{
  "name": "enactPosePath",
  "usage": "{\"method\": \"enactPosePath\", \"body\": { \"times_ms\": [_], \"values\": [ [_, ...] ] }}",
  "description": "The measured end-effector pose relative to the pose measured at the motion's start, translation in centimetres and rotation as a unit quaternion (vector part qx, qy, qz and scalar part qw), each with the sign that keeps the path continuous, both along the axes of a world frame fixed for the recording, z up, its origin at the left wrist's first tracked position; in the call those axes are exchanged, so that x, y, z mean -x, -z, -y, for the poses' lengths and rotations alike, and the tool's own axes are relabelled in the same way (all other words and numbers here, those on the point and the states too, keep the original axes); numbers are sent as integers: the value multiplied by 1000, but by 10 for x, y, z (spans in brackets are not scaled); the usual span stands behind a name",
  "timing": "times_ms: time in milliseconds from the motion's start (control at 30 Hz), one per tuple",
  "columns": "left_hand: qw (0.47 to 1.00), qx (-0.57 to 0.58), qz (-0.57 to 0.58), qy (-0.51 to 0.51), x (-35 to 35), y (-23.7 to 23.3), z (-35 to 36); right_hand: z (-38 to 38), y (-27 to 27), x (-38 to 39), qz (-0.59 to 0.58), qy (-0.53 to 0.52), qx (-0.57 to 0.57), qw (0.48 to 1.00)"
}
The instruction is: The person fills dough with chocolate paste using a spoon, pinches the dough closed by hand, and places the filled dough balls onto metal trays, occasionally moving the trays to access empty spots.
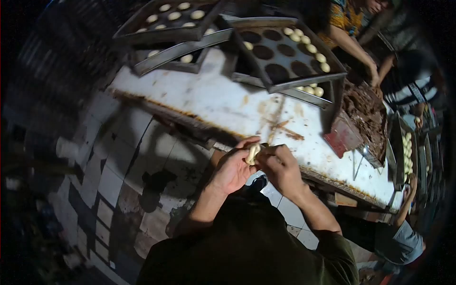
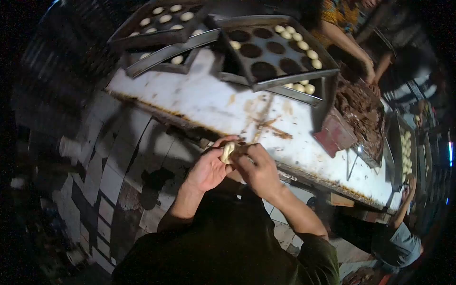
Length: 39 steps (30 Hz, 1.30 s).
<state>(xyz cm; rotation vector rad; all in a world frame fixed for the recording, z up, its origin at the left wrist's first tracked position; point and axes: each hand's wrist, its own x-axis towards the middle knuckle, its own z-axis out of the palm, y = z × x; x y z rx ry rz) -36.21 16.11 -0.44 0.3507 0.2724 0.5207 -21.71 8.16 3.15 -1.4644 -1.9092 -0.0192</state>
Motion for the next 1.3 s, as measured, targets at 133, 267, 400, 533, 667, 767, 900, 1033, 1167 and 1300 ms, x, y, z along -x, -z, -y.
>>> {"method": "enactPosePath", "body": {
  "times_ms": [133, 267, 400, 533, 667, 767, 900, 1033, 1167, 1300],
  "values": [
    [990, -110, -46, -77, 66, -17, -3, -37, -45, 56, -187, -48, 158, 968],
    [946, -207, -149, -200, 116, -17, -17, -71, -45, 101, -435, -76, 347, 828],
    [928, -118, -162, -314, 145, -14, -38, -85, -28, 153, -43, -153, 30, 987],
    [928, -154, -143, -307, 165, -25, -48, -126, -39, 165, -161, -171, 101, 967],
    [899, -209, -102, -370, 168, -14, -77, -166, -18, 176, -353, -145, 261, 887],
    [855, -104, -129, -492, 160, -16, -123, -184, -5, 189, -262, -190, 99, 941],
    [886, -180, -174, -390, 157, -13, -185, -243, -2, 185, -251, -133, -26, 958],
    [833, -376, -243, -325, 143, -49, -204, -287, -2, 170, -503, -110, 62, 855],
    [798, -353, -199, -446, 124, -43, -245, -309, 4, 169, -316, -79, -73, 943],
    [881, -255, -129, -378, 131, -46, -271, -329, -7, 166, -168, -49, -155, 972]
  ]
}}
